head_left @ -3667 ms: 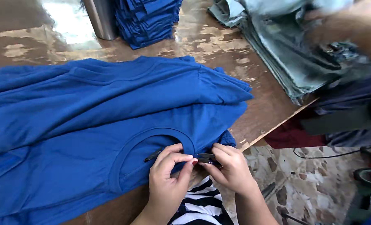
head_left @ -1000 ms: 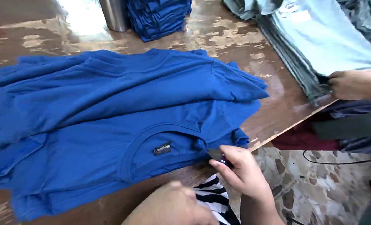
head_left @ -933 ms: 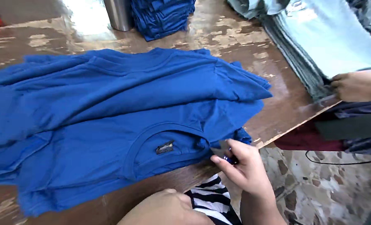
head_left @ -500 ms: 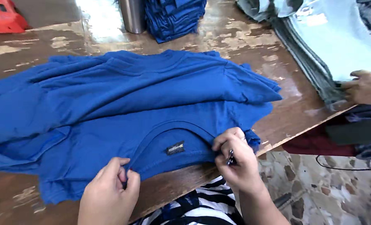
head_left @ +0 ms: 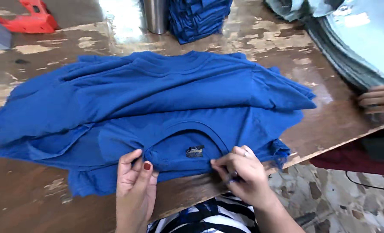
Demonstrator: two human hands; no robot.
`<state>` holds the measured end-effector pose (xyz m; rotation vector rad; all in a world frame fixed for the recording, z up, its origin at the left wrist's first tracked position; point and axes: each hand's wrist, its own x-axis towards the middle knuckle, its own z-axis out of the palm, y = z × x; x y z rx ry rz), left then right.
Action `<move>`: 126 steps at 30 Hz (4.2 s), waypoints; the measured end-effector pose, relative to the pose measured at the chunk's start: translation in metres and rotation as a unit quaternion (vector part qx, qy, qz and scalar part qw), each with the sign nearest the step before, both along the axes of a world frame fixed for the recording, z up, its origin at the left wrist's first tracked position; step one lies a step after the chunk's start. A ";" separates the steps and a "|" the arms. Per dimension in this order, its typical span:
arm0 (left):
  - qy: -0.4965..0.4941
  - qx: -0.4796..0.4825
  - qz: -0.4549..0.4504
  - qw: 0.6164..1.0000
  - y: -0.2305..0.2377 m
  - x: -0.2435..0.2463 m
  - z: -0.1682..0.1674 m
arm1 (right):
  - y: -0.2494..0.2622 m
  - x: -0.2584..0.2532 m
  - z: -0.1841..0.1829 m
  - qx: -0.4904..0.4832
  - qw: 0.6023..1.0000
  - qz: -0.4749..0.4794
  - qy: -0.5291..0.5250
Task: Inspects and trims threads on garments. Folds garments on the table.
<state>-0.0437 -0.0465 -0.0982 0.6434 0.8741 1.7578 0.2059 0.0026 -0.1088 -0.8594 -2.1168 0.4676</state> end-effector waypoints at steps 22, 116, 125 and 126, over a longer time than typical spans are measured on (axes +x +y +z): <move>0.204 0.082 0.032 0.975 -0.011 0.001 -0.016 | 0.003 -0.080 0.013 0.009 0.990 0.021 -0.142; 0.422 0.152 -0.075 0.891 0.040 0.077 0.018 | 0.001 0.049 0.003 -0.090 0.988 -0.020 0.124; 0.408 0.169 -0.018 0.897 0.043 0.087 0.010 | 0.007 0.016 0.006 -0.095 0.956 -0.045 0.275; 0.406 0.173 -0.026 0.897 0.041 0.088 0.010 | 0.006 0.009 0.007 -0.092 0.947 -0.046 0.305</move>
